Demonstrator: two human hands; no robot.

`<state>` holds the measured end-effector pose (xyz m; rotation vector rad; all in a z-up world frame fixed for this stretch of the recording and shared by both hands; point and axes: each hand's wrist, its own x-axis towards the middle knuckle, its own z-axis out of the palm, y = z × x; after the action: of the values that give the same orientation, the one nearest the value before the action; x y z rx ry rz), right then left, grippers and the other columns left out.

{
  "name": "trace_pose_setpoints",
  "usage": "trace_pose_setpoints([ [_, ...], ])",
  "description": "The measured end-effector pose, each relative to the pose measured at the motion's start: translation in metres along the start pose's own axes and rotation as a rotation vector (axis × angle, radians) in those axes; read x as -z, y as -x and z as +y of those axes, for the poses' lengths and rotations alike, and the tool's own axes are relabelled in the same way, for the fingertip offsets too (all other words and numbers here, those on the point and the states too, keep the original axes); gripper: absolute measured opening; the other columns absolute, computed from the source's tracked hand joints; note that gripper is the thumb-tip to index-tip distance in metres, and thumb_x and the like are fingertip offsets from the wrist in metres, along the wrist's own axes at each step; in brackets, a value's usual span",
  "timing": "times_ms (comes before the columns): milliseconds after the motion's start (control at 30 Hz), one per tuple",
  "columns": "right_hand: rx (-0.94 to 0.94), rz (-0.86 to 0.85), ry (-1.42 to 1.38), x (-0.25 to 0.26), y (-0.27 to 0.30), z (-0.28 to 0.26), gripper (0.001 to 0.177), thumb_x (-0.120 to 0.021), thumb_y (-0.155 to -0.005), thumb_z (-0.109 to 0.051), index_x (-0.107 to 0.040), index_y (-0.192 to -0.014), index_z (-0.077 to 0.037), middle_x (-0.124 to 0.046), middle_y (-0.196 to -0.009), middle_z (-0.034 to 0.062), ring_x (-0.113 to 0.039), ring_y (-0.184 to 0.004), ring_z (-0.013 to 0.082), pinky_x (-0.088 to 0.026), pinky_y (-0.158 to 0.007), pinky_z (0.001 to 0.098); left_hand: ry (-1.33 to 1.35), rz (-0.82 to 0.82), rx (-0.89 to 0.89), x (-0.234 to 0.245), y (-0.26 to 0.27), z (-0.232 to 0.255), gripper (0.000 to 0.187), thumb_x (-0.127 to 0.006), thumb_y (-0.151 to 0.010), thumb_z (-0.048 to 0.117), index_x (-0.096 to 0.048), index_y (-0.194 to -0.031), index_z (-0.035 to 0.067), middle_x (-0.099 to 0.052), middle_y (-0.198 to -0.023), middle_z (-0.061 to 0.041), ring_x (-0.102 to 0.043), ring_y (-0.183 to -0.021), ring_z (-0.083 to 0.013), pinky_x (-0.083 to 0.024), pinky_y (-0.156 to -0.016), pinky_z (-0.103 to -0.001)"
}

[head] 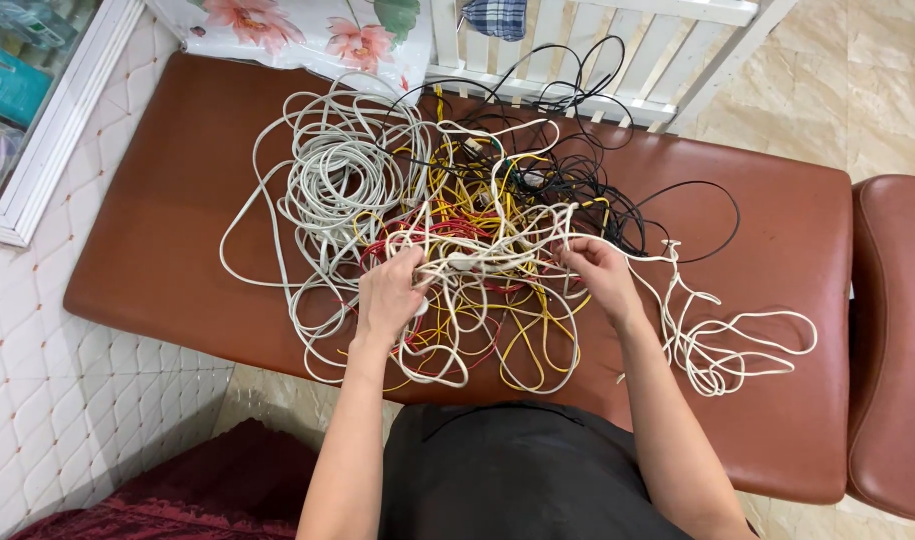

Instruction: Organizing and sorting a large tangle of colored electrical cables and wires.

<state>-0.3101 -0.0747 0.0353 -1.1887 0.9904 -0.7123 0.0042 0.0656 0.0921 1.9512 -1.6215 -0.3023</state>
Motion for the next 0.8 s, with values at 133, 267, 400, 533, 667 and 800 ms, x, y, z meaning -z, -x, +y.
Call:
trace_pose_setpoints([
  [133,0.055,0.100,0.441,-0.004,0.007,-0.002,0.032,-0.068,-0.095,-0.029,-0.074,-0.111,-0.002,-0.077,-0.095,0.0064,-0.068,-0.082,0.0106,-0.054,-0.071,0.0275,-0.064,0.065,-0.065,-0.027,0.015,-0.027,0.018,-0.071,-0.087,0.008,-0.053,-0.093,0.008,-0.063,-0.085,-0.010,-0.066,-0.078,-0.0324,-0.050,-0.067,-0.046],
  [267,-0.165,0.098,0.791,-0.034,0.024,-0.053,0.033,-0.064,-0.094,-0.036,-0.078,-0.106,-0.009,-0.079,-0.091,0.0100,-0.074,-0.079,0.0216,-0.055,-0.075,0.0345,-0.111,-0.070,-0.039,-0.032,0.033,-0.027,0.030,-0.075,-0.078,0.005,-0.055,-0.101,0.009,-0.062,-0.106,-0.009,-0.064,-0.098,-0.0314,-0.049,-0.082,-0.046],
  [400,-0.128,0.177,0.857,-0.052,0.015,-0.065,0.034,-0.058,-0.099,-0.035,-0.075,-0.111,-0.009,-0.078,-0.095,0.0146,-0.072,-0.087,0.0323,-0.054,-0.081,0.0439,-0.089,-0.105,-0.032,-0.037,0.047,-0.024,0.045,-0.079,-0.073,0.010,-0.060,-0.114,0.010,-0.059,-0.134,-0.011,-0.056,-0.120,-0.0319,-0.041,-0.103,-0.046],
  [533,0.404,0.208,0.819,-0.025,-0.048,0.029,0.030,-0.055,-0.102,-0.026,-0.070,-0.115,-0.004,-0.072,-0.114,0.0177,-0.065,-0.110,0.0345,-0.052,-0.094,0.0435,-0.114,-0.057,-0.034,-0.051,0.055,-0.032,0.048,-0.079,-0.078,0.017,-0.061,-0.122,0.011,-0.057,-0.138,-0.013,-0.051,-0.127,-0.0322,-0.034,-0.111,-0.049],
  [667,0.269,0.097,1.037,-0.020,-0.074,0.040,0.030,-0.060,-0.099,-0.024,-0.070,-0.121,-0.007,-0.066,-0.119,0.0213,-0.059,-0.113,0.0414,-0.049,-0.098,0.0478,-0.108,-0.025,-0.032,-0.051,0.059,-0.033,0.052,-0.077,-0.082,0.022,-0.059,-0.129,0.010,-0.056,-0.139,-0.013,-0.047,-0.131,-0.0319,-0.030,-0.114,-0.050],
  [800,0.120,-0.105,1.050,-0.013,-0.059,0.005,0.026,-0.063,-0.100,-0.028,-0.078,-0.109,-0.009,-0.074,-0.104,0.0166,-0.067,-0.101,0.0369,-0.052,-0.093,0.0461,-0.077,-0.013,-0.013,-0.047,0.060,-0.028,0.057,-0.076,-0.083,0.021,-0.058,-0.135,0.010,-0.056,-0.140,-0.012,-0.047,-0.130,-0.0320,-0.029,-0.114,-0.049],
])
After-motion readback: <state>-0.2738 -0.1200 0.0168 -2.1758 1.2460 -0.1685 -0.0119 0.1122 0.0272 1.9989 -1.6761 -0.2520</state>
